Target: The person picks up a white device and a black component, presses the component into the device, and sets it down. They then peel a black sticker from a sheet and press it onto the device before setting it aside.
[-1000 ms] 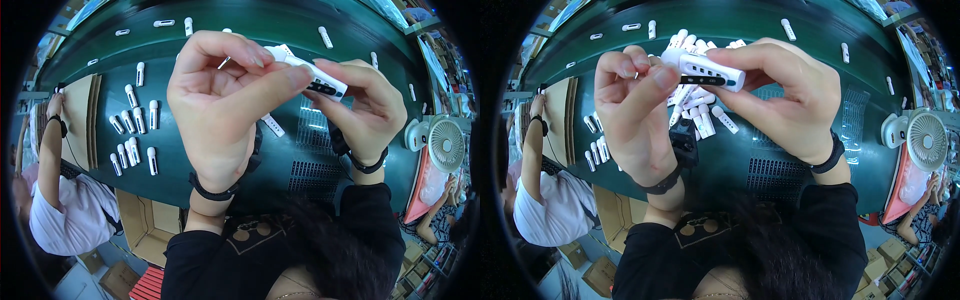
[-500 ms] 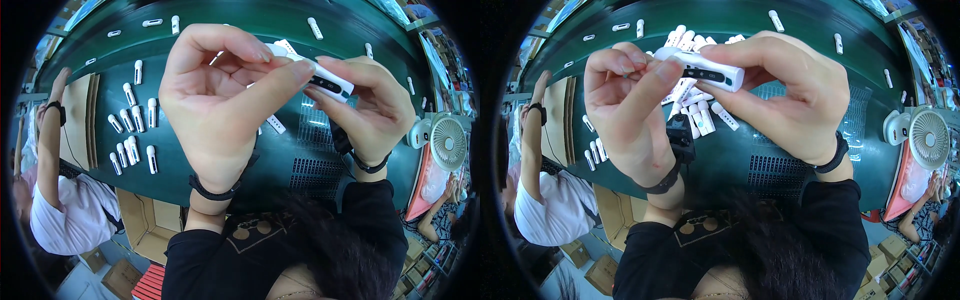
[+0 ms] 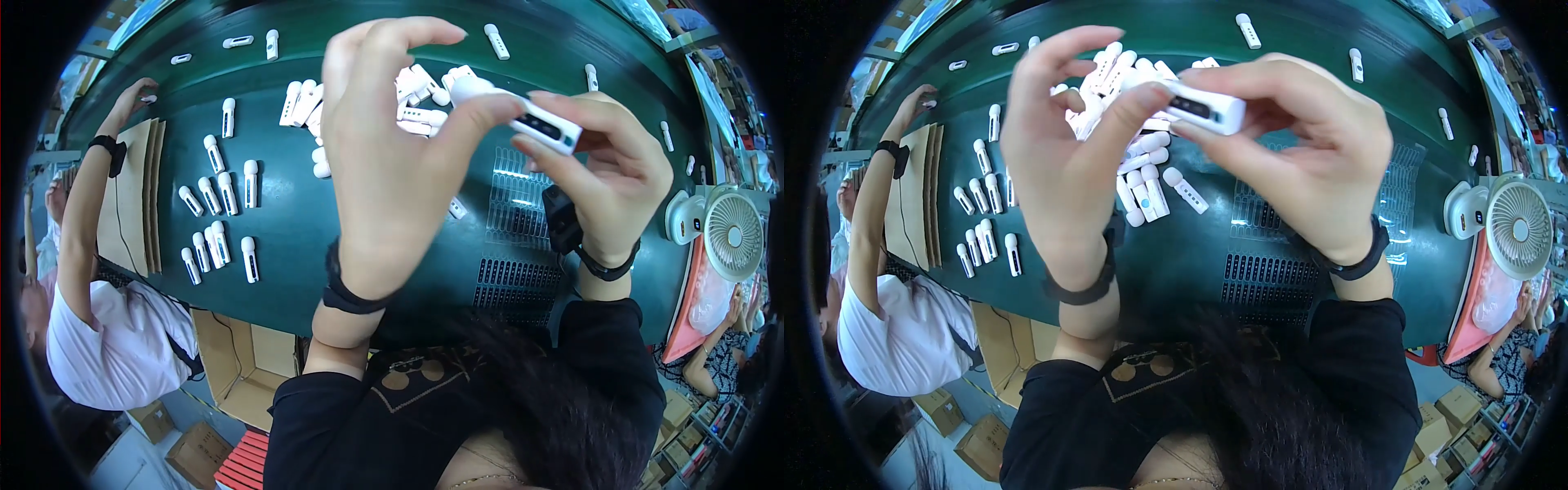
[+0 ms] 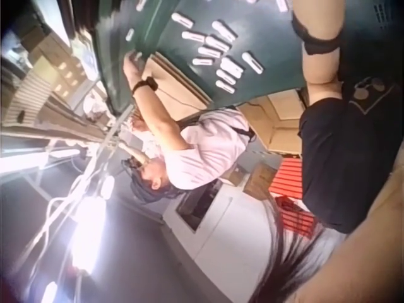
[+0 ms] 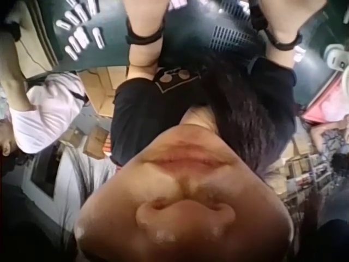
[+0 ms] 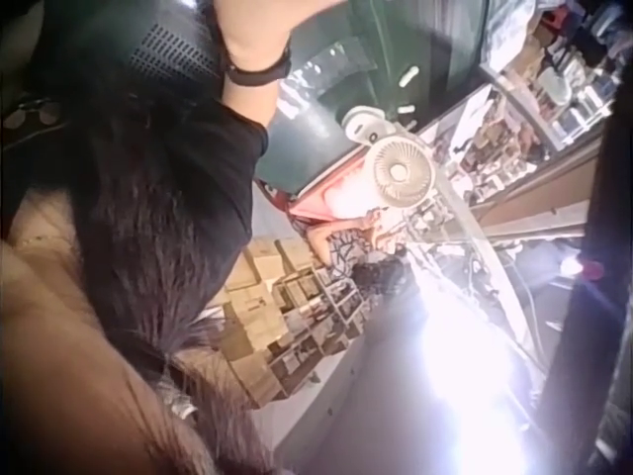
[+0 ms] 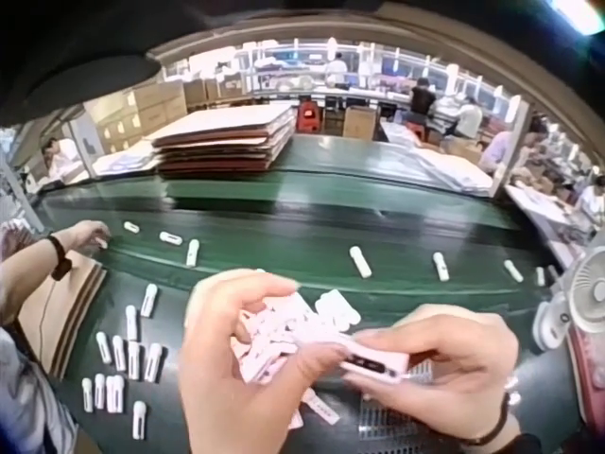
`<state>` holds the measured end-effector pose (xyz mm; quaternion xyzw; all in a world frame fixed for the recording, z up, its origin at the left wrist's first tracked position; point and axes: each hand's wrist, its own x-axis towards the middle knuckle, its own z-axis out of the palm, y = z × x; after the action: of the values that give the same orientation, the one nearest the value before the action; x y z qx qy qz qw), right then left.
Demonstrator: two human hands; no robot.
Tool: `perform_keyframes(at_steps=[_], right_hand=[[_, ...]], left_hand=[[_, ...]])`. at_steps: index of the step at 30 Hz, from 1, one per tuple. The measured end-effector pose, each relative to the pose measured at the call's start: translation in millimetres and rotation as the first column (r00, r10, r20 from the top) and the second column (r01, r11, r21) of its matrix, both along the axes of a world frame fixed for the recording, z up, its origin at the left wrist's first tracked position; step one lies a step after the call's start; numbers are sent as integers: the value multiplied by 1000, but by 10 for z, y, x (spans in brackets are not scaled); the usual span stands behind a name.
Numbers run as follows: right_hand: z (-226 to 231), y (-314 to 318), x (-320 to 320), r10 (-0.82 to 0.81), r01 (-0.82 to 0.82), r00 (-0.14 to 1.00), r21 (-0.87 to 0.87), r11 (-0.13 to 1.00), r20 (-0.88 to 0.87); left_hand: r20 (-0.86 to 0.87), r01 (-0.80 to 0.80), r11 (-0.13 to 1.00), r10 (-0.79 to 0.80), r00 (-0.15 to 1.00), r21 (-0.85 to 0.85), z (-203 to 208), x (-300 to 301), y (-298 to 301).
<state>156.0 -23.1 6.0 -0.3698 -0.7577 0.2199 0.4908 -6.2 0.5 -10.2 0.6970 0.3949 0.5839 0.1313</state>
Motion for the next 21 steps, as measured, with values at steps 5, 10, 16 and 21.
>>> perform_keyframes(at_steps=[5, 10, 16, 21], right_hand=[[-47, 22, 59, -12, 2, 996, -105, 994, -92], [-119, 80, -19, -78, 77, 997, -121, 990, -8], [-301, 281, 73, -64, 66, 998, -235, 970, 15], [-749, 1113, 563, -72, 85, 996, -504, 859, 45]], left_hand=[[476, 597, 630, -378, 794, -496, 12, -33, 64], [550, 587, 682, -315, 774, -435, -152, 87, 107], [256, 311, 847, -216, 942, -430, -316, 138, 230], [-119, 14, 968, -45, 992, -252, -406, 171, 308]])
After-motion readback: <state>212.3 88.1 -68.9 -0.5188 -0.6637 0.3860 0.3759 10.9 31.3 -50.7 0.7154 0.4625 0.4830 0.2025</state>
